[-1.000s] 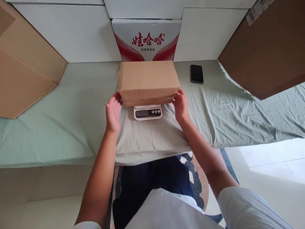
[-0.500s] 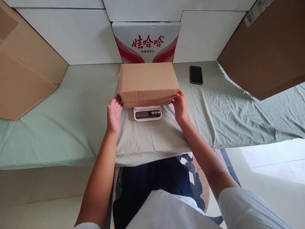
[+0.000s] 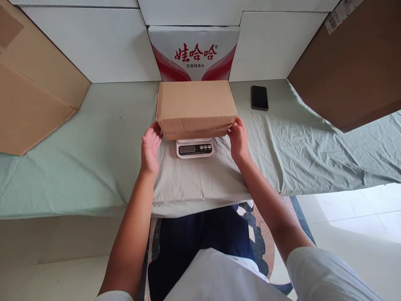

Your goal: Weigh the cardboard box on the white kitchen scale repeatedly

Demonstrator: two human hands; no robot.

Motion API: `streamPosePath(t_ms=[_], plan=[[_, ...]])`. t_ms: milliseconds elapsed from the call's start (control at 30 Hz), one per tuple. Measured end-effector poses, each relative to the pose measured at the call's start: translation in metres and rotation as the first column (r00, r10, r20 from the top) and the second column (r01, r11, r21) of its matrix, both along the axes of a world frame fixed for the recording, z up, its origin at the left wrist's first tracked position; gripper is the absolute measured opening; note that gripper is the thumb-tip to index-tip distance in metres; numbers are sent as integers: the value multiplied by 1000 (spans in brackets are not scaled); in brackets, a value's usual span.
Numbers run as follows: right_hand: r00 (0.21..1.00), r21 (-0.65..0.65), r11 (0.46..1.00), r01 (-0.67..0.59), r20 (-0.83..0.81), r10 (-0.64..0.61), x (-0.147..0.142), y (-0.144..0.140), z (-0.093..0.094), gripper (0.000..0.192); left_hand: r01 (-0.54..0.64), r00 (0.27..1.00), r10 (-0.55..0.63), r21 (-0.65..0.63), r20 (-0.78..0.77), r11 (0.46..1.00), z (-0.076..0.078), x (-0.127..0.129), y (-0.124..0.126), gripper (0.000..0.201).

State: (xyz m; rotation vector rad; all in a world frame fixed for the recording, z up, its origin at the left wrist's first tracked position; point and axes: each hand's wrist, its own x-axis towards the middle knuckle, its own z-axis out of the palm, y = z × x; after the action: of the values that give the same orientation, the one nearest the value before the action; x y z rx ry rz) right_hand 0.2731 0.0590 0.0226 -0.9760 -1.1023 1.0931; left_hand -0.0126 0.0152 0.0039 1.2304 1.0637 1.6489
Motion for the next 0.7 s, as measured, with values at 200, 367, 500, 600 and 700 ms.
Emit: streamPosePath(t_ms=[200, 367, 500, 600, 700], plan=[[1000, -4, 1000, 1, -15, -1, -1, -1, 2, 34, -17, 1000, 17, -20, 8, 1000, 1, 1, 0, 82], [1000, 26, 1000, -5, -10, 6, -2, 0, 1, 33, -8, 1000, 8, -22, 2, 1000, 2, 1, -2, 83], [999, 41, 999, -19, 29, 18, -4, -2, -1, 38, -1, 1000, 0, -52, -30, 999, -1, 3, -2, 92], [997, 50, 996, -68, 30, 66, -6, -4, 0, 38, -9, 1000, 8, -64, -13, 998, -1, 4, -1, 95], [993, 96, 991, -93, 76, 86, -7, -2, 6, 42, 40, 997, -36, -64, 70, 997, 11, 4, -2, 91]])
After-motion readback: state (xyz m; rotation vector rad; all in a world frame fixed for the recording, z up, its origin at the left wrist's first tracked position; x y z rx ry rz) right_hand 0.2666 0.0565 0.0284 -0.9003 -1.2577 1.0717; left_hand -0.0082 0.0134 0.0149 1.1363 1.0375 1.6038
